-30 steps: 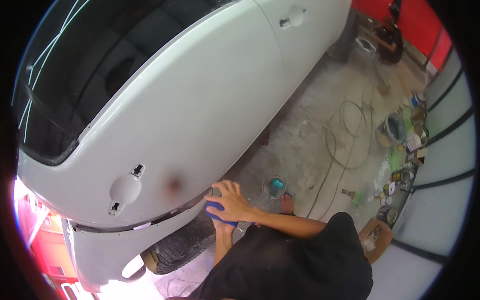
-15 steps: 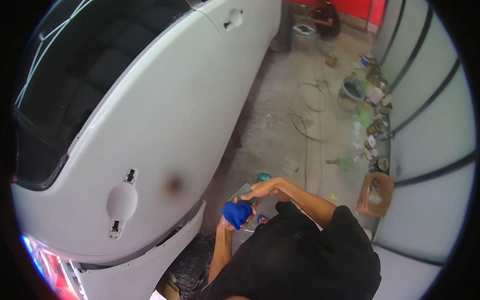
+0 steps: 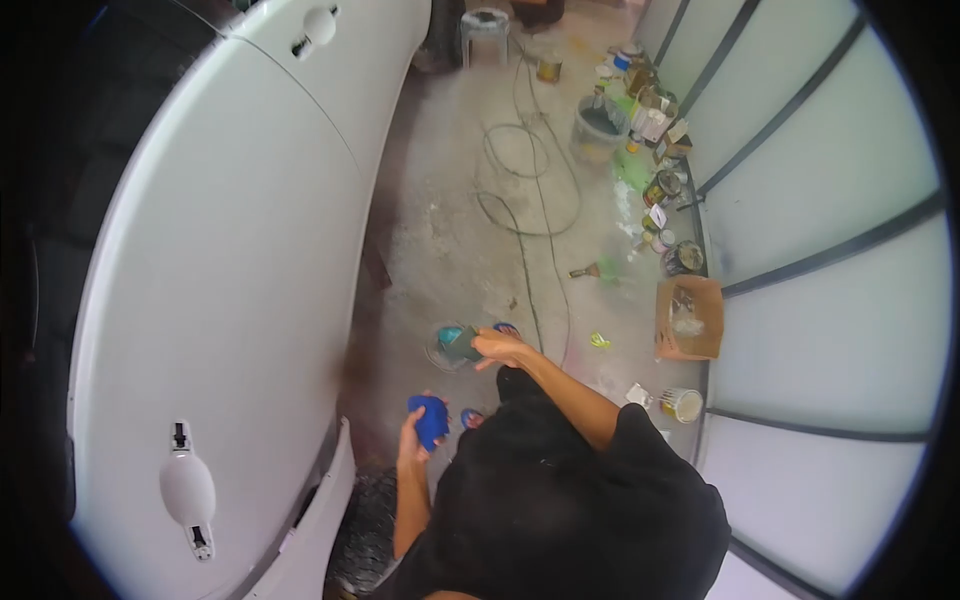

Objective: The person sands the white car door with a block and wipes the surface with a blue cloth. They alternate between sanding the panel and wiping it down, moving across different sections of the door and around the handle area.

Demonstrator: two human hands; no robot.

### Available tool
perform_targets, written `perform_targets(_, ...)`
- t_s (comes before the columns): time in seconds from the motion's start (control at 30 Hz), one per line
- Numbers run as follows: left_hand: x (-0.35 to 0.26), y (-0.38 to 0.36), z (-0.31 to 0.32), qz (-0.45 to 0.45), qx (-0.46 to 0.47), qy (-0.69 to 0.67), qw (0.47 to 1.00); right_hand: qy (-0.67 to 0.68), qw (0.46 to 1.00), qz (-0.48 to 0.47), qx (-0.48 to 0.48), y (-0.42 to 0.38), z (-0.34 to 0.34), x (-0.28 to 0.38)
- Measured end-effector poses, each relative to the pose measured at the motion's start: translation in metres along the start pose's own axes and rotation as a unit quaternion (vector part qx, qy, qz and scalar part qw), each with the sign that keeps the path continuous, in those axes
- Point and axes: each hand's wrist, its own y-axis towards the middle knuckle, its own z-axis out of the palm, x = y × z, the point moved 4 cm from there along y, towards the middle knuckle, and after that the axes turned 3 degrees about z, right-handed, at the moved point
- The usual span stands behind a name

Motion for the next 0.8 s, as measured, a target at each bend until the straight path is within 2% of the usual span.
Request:
perform_targets(0.07, -0.001, 0.021, -0.012, -0.018, -0.100, 0.047, 0.994, -0.012, 1.000, -0.008, 0.006, 0.028, -0.014, -0.021)
perform_targets(0.1, 0.005, 0.037, -0.035, -0.061, -0.157, 0.041, 0.985, -0.018, 1.000, -0.007, 0.015, 0.039, -0.018, -0.031)
perform_targets(0.13, -0.004, 0.047, -0.016, -0.040, -0.230, 0.091, 0.968, -0.017, 1.000, 0.004, 0.025, 0.051, -0.021, -0.041)
perform_targets(0.2, -0.018, 0.071, 0.005, 0.029, -0.236, 0.228, 0.944, -0.020, 0.998, 0.047, 0.026, 0.068, -0.021, -0.066)
perform_targets(0.3, -0.021, 0.141, -0.013, -0.008, -0.299, 0.293, 0.908, -0.042, 0.991, 0.124, 0.033, 0.112, -0.035, -0.082)
perform_targets(0.4, 0.016, 0.246, -0.120, 0.088, -0.276, 0.504, 0.814, 0.083, 0.985, 0.145, -0.031, 0.153, -0.040, -0.135)
perform_targets(0.43, 0.022, 0.282, -0.143, 0.082, -0.291, 0.542, 0.784, 0.136, 0.975, 0.174, -0.032, 0.166, -0.042, -0.151)
perform_targets(0.47, 0.028, 0.323, -0.167, 0.080, -0.301, 0.579, 0.753, 0.105, 0.979, 0.164, -0.063, 0.181, -0.047, -0.168)
perform_targets(0.53, 0.069, 0.402, -0.262, 0.045, -0.322, 0.635, 0.701, 0.050, 0.983, 0.135, -0.114, 0.203, -0.054, -0.211)
perform_targets(0.6, 0.096, 0.467, -0.330, 0.048, -0.305, 0.722, 0.619, -0.019, 0.985, 0.102, -0.138, 0.220, -0.067, -0.240)
perform_targets(0.67, 0.135, 0.516, -0.424, 0.014, -0.305, 0.726, 0.616, -0.109, 0.982, 0.064, -0.142, 0.224, -0.083, -0.229)
perform_targets(0.7, 0.139, 0.529, -0.436, -0.028, -0.304, 0.676, 0.671, -0.154, 0.977, 0.041, -0.143, 0.224, -0.091, -0.206)
perform_targets(0.73, 0.161, 0.543, -0.480, 0.027, -0.308, 0.674, 0.671, -0.164, 0.976, 0.019, -0.144, 0.225, -0.098, -0.190)
perform_targets(0.77, 0.172, 0.547, -0.487, 0.015, -0.380, 0.662, 0.646, -0.174, 0.974, -0.003, -0.145, 0.227, -0.105, -0.173)
perform_targets(0.8, 0.196, 0.555, -0.479, 0.008, -0.421, 0.734, 0.533, -0.180, 0.973, -0.007, -0.143, 0.227, -0.108, -0.166)
